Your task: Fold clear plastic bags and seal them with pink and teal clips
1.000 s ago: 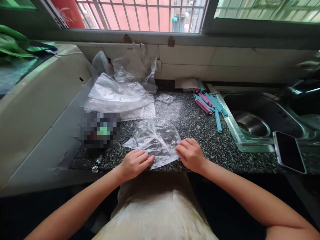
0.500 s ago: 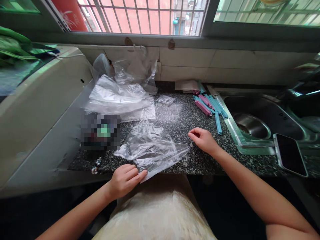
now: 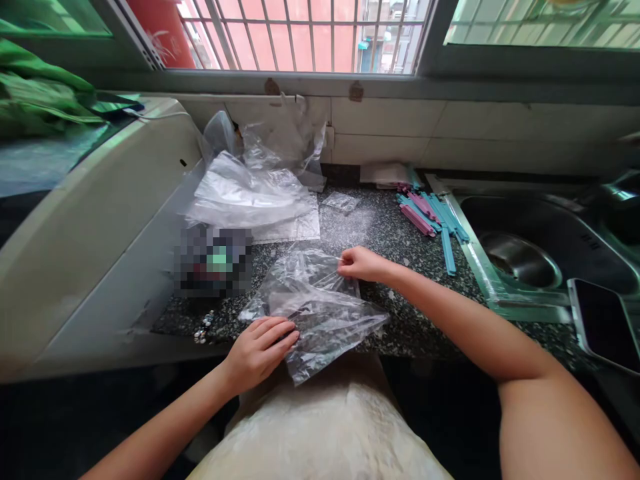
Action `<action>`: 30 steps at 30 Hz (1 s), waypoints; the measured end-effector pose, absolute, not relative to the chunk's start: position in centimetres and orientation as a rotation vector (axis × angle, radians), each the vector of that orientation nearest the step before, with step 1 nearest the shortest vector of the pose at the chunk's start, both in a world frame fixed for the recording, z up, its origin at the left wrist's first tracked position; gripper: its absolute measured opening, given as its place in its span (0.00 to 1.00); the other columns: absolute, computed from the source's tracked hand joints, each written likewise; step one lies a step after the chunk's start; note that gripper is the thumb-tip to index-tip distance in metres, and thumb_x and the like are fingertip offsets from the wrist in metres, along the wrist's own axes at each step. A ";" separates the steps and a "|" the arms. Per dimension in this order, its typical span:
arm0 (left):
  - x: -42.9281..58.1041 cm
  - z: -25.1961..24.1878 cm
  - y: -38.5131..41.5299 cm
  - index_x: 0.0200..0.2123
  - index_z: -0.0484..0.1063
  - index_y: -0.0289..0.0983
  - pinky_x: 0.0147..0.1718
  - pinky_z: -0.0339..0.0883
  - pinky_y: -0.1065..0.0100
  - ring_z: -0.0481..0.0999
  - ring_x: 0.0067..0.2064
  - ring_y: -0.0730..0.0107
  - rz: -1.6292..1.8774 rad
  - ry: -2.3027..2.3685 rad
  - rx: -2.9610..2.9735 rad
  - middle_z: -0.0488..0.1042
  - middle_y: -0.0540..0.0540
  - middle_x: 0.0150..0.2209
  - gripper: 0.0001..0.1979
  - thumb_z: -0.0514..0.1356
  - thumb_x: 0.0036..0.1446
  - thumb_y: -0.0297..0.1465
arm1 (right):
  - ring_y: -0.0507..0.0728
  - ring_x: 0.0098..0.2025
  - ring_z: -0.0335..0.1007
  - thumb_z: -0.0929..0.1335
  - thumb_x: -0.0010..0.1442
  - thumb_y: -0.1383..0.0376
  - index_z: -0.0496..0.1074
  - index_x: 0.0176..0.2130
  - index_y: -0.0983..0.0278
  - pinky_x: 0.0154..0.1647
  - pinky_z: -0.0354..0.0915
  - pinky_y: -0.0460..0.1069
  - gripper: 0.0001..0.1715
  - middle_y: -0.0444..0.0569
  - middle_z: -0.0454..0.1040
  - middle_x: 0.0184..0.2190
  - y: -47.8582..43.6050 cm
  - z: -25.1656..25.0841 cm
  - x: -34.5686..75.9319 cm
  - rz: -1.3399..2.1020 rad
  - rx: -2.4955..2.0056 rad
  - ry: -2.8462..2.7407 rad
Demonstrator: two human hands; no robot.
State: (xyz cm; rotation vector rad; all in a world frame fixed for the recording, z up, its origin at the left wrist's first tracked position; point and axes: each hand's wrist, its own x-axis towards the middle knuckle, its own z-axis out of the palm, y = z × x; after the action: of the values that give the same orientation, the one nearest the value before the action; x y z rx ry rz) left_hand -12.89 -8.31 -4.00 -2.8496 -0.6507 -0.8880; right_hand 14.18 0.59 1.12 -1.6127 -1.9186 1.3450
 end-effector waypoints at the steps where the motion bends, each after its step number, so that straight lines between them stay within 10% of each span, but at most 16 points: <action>1: -12.9 -4.1 -8.3 0.39 0.72 0.35 0.43 0.65 0.64 0.72 0.42 0.66 -0.901 -0.654 -2.850 0.76 0.43 0.38 0.09 0.54 0.57 0.25 | 0.47 0.20 0.57 0.65 0.46 0.65 0.63 0.21 0.65 0.22 0.54 0.44 0.07 0.39 0.64 0.16 0.7 1.1 15.0 1.326 -1.632 -1.891; 10: -13.4 -3.7 -8.2 0.42 0.71 0.36 0.45 0.65 0.63 0.72 0.43 0.66 -0.924 -0.642 -2.811 0.75 0.42 0.40 0.11 0.55 0.56 0.27 | 0.51 0.26 0.63 0.66 0.49 0.64 0.70 0.25 0.65 0.28 0.57 0.46 0.07 0.45 0.70 0.22 0.8 2.2 17.7 0.540 -1.768 -1.990; 20: -13.4 -4.3 -8.4 0.42 0.72 0.35 0.47 0.64 0.61 0.71 0.47 0.62 -0.800 -0.634 -2.838 0.75 0.42 0.44 0.11 0.55 0.56 0.28 | 0.47 0.19 0.59 0.67 0.49 0.48 0.69 0.20 0.66 0.21 0.55 0.44 0.24 0.44 0.68 0.17 -1.0 3.2 10.5 1.856 -1.484 -1.873; 30: -13.8 -5.1 -8.6 0.42 0.72 0.34 0.47 0.64 0.62 0.72 0.45 0.66 -0.932 -0.631 -2.852 0.76 0.42 0.41 0.12 0.52 0.57 0.23 | 0.46 0.15 0.55 0.67 0.42 0.67 0.63 0.18 0.64 0.16 0.52 0.43 0.07 0.38 0.59 0.11 1.9 2.0 12.7 1.313 -1.867 -1.729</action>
State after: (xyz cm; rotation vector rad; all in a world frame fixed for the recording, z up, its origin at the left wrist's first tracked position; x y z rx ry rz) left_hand -13.84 -8.63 -5.08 -2.8517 -0.6311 -0.9318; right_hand 12.68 1.91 2.00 -1.8673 -1.7292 1.3127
